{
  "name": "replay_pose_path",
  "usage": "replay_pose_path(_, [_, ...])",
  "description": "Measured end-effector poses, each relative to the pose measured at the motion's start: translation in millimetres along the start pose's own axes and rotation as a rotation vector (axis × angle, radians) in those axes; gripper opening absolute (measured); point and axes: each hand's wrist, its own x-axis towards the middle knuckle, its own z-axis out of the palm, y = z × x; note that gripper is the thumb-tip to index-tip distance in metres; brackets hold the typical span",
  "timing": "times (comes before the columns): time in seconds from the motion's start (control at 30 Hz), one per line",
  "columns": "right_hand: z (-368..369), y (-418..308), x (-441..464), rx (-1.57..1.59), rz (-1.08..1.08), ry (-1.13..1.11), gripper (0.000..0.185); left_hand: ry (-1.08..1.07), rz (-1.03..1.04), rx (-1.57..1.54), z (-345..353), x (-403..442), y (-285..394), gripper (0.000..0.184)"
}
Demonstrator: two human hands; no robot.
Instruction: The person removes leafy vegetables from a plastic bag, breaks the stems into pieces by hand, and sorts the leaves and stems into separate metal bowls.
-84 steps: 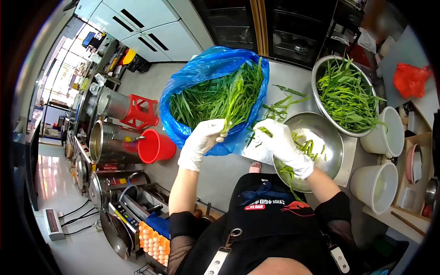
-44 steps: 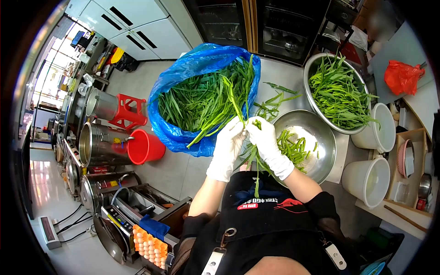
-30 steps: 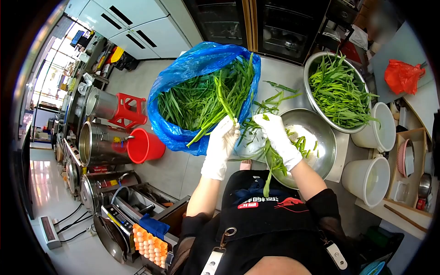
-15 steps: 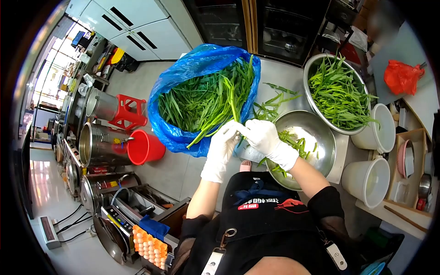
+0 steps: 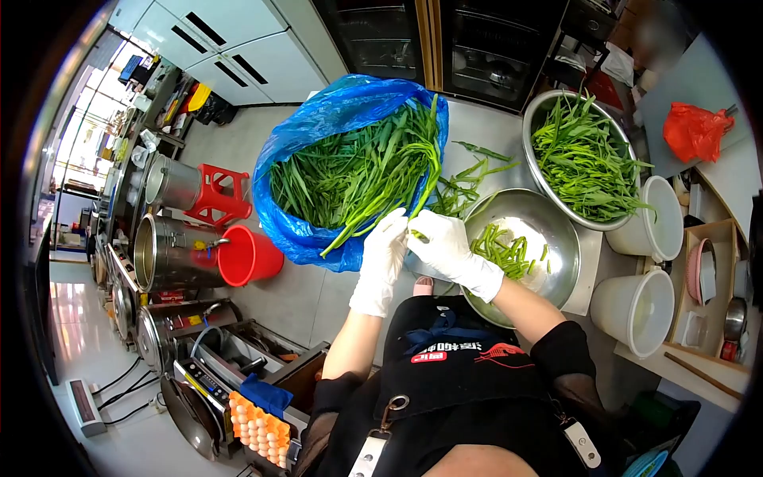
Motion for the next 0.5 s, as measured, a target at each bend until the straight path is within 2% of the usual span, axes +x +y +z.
replay_pose_path(0.07, [7.3,7.8,-0.9,0.191,0.157,-0.008,0.015,0.04,-0.015,0.002,8.3,-2.1,6.8,0.037])
replay_pose_path(0.17, [13.1,25.8,-0.2,0.344,0.226,0.088,0.014,-0.082,-0.068,-0.091,-4.0,1.1,17.1,0.036])
replay_pose_path(0.2, [14.4,33.6,0.9,0.426,0.269,0.077,0.013,-0.064,-0.078,-0.119,-4.0,1.0,18.9,0.035])
replay_pose_path(0.23, [-2.9,27.4,8.2,0.643,0.555,-0.113,0.012,-0.063,-0.089,-0.127,-7.2,0.7,20.0,0.035])
replay_pose_path(0.3, [-13.2,22.0,17.3,0.815,0.63,-0.095,0.012,-0.064,-0.114,-0.14,-14.2,-0.8,21.5,0.035])
replay_pose_path(0.4, [-3.8,26.2,25.2,0.909,0.677,-0.098,0.012,-0.022,-0.095,-0.013,-15.4,-8.8,22.4,0.031])
replay_pose_path(0.5, [13.2,19.0,30.8,0.814,0.576,-0.176,0.015,0.07,0.026,0.175,-7.9,-19.5,18.3,0.026])
